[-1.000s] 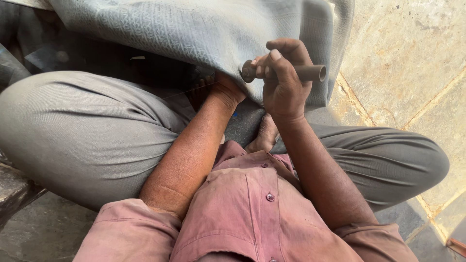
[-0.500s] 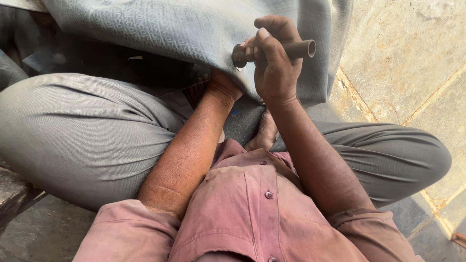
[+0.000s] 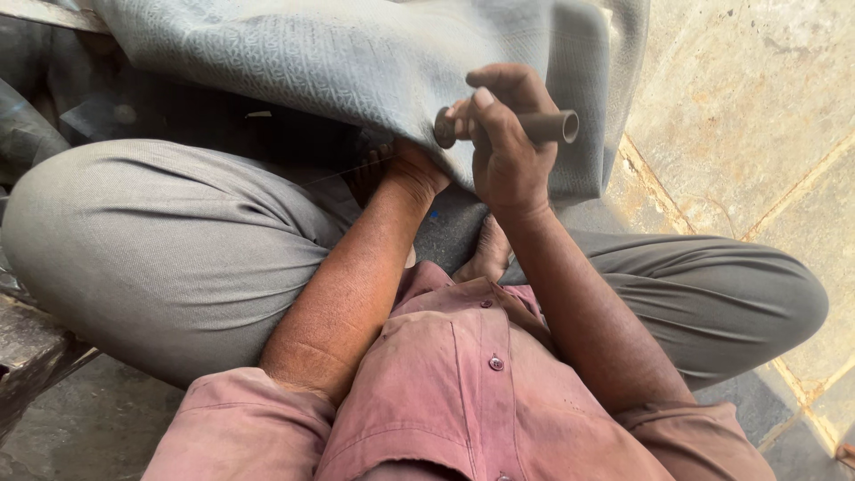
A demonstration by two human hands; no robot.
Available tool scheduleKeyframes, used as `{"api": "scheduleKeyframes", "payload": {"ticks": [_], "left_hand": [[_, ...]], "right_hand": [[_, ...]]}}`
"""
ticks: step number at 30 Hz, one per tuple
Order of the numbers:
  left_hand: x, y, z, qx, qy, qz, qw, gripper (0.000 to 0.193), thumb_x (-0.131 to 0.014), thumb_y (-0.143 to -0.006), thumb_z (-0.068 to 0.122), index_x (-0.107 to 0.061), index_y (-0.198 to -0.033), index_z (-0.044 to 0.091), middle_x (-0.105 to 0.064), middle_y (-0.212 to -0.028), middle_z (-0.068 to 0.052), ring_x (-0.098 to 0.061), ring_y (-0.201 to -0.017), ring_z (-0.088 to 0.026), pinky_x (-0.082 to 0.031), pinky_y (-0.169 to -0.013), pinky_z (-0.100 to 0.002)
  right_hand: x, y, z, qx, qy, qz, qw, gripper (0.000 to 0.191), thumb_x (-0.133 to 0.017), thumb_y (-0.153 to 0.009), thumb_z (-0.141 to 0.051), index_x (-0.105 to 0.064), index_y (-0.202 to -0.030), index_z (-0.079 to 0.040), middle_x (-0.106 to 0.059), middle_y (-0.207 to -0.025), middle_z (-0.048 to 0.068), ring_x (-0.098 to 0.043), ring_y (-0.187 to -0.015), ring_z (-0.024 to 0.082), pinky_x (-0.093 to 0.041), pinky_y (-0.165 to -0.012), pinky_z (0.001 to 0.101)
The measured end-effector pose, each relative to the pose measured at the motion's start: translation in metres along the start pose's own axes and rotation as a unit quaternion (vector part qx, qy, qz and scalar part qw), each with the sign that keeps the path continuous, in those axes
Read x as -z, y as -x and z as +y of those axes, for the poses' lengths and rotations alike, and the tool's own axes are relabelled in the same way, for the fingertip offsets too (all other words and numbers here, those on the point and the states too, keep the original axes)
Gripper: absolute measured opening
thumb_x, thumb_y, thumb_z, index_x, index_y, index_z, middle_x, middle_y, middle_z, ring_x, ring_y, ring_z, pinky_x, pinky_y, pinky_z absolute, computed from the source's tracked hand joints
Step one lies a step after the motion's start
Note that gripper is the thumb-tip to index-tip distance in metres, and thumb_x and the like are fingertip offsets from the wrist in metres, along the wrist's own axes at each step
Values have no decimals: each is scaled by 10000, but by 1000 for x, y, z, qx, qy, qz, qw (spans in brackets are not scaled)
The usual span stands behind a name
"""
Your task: The person applies adhesive from a tube to a tire inner tube and then uses a small circular patch and a metal roller to seal a puncture.
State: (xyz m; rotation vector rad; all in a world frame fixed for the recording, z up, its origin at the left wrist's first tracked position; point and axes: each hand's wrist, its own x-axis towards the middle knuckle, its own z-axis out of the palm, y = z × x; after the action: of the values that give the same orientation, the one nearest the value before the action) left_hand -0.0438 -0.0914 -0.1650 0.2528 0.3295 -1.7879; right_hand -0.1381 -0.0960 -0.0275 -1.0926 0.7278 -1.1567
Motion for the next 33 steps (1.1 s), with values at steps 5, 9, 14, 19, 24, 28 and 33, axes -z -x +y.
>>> {"api": "scheduleKeyframes", "payload": {"ticks": [5,9,14,19,24,28,33], "left_hand": [[-2,1,-1,3,2,0,1000,628,-272,-1024,617,-560,-940,65,-592,-871,-83,-570,-932,-206,-509,-922,-390],[-3,1,1,1,4,8,1000,627,-264,-1026,613,-559,-931,68,-593,-888,-85,-568,-952,-209,-505,-944,-399],[6,0,-1,13,-3,32,999,627,-253,-1028,608,-559,-920,72,-594,-909,-87,-565,-978,-213,-501,-971,-410],[11,-6,0,16,53,-114,992,646,-271,-1070,611,-544,-963,35,-585,-939,-90,-561,-999,-227,-503,-1014,-402],[1,-7,4,19,16,-1,1000,701,-270,-1006,645,-581,-1020,17,-600,-947,-112,-566,-1009,-229,-495,-995,-401],[0,2,-2,32,42,-40,998,675,-284,-1031,637,-556,-1021,20,-600,-977,-109,-575,-1068,-238,-504,-1036,-434],[2,-2,2,12,34,-29,999,728,-302,-980,683,-570,-1033,9,-615,-971,-107,-587,-1031,-237,-514,-1004,-435]], "right_hand": [[-4,-2,0,4,25,-1,1000,154,-568,-1061,-53,-588,-1192,24,-617,-851,79,-645,-785,158,-588,-826,343],[-5,-4,0,10,59,7,998,147,-576,-1070,-41,-595,-1192,40,-609,-849,81,-645,-793,159,-567,-798,326],[-3,2,-2,12,43,3,999,141,-558,-1063,-31,-600,-1185,24,-605,-853,64,-641,-818,159,-614,-884,363],[-4,-3,3,3,35,32,999,140,-544,-1047,-12,-600,-1166,35,-565,-782,50,-603,-738,153,-588,-803,364],[-1,4,-2,6,15,25,1000,152,-519,-1060,-9,-597,-1188,16,-586,-841,56,-611,-785,155,-604,-870,365],[-2,-3,3,-7,4,62,998,136,-534,-1040,9,-588,-1160,42,-572,-799,59,-613,-741,163,-581,-782,371],[0,0,2,-19,-7,57,998,151,-535,-1044,-5,-588,-1181,32,-573,-814,53,-609,-767,152,-598,-831,377]]}}
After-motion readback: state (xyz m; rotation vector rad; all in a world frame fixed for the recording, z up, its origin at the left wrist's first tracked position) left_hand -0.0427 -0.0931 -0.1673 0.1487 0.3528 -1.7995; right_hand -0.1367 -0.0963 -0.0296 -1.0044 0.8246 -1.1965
